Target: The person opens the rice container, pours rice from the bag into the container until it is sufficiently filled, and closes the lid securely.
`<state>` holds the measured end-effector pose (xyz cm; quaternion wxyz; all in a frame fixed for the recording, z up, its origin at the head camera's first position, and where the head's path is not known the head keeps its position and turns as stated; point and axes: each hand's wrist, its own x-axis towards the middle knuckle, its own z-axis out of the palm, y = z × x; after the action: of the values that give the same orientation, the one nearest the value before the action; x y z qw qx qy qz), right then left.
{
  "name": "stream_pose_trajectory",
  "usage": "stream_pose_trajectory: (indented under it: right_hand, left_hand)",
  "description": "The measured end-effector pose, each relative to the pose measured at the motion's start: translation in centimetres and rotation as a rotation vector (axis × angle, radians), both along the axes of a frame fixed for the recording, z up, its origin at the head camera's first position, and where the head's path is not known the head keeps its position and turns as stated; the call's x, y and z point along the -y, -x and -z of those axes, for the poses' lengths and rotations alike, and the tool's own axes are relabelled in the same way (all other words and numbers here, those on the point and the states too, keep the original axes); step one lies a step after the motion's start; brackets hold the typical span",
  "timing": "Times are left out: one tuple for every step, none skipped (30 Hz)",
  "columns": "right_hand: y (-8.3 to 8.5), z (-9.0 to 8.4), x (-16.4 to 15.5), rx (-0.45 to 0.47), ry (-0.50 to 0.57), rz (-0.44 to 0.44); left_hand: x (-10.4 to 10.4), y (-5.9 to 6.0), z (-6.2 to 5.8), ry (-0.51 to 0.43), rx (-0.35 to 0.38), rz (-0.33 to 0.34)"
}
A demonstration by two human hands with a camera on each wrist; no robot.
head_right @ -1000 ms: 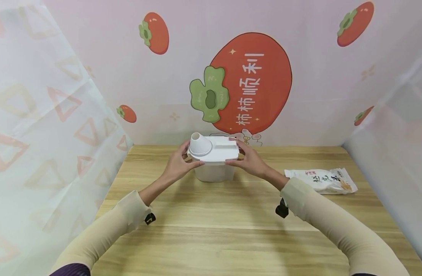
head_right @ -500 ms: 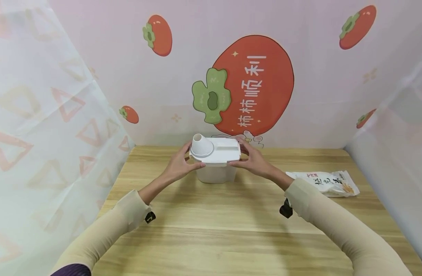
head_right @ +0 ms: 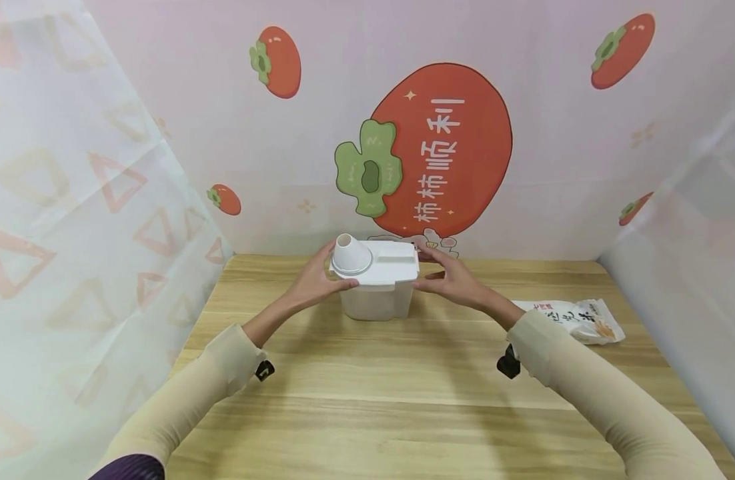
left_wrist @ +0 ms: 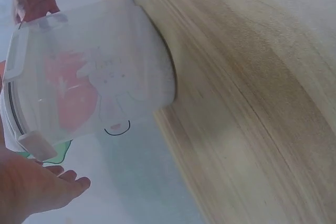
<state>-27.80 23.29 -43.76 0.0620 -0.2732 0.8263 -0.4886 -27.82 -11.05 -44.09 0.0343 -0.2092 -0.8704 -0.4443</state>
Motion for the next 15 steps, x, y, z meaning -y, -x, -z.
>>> stream_pose_trajectory:
  right_hand:
    - [0.05, -0.06, -0.03, -0.003, -0.002, -0.002]
    - [0.09, -0.13, -0.06, -0.005, -0.005, -0.007]
    - [0.14, -0.17, -0.09, -0.008, -0.005, -0.013]
    - [0.18, -0.23, -0.09, -0.009, -0.005, -0.018]
    - [0.22, -0.28, -0.10, -0.009, -0.005, -0.020]
    - [0.27, -0.30, -0.11, -0.008, -0.003, -0.024]
    - [0.32, -0.33, -0.10, -0.007, -0.002, -0.028]
    - [0.38, -0.36, -0.08, -0.004, 0.000, -0.030]
    - [0.45, -0.36, -0.05, -0.003, 0.000, -0.030]
    - [0.53, -0.36, -0.02, -0.001, 0.001, -0.029]
    - [0.61, -0.35, 0.01, 0.003, 0.002, -0.029]
    - [0.70, -0.34, 0.04, 0.006, 0.005, -0.029]
    - [0.77, -0.34, 0.06, 0.011, 0.006, -0.027]
    - [0.84, -0.35, 0.09, 0.014, 0.006, -0.024]
    - [0.91, -0.35, 0.10, 0.017, 0.009, -0.023]
  left_hand:
    - [0.00, 0.06, -0.01, -0.001, -0.004, 0.002]
    - [-0.02, 0.11, -0.04, -0.005, -0.008, 0.009]
    - [-0.03, 0.15, -0.05, -0.004, -0.008, 0.012]
    - [-0.04, 0.16, -0.06, -0.004, -0.008, 0.015]
    - [-0.04, 0.16, -0.06, -0.003, -0.007, 0.017]
    - [-0.04, 0.16, -0.04, 0.000, -0.005, 0.018]
    - [-0.05, 0.18, -0.01, 0.001, -0.003, 0.019]
    - [-0.06, 0.19, 0.03, 0.004, 0.000, 0.019]
    - [-0.07, 0.20, 0.08, 0.006, 0.003, 0.017]
    - [-0.08, 0.22, 0.14, 0.005, 0.006, 0.017]
    - [-0.09, 0.24, 0.20, 0.002, 0.010, 0.016]
    - [-0.10, 0.26, 0.28, -0.004, 0.015, 0.017]
    - [-0.10, 0.27, 0.35, -0.009, 0.017, 0.016]
    - [-0.09, 0.29, 0.43, -0.013, 0.021, 0.015]
    - [-0.09, 0.31, 0.49, -0.021, 0.022, 0.016]
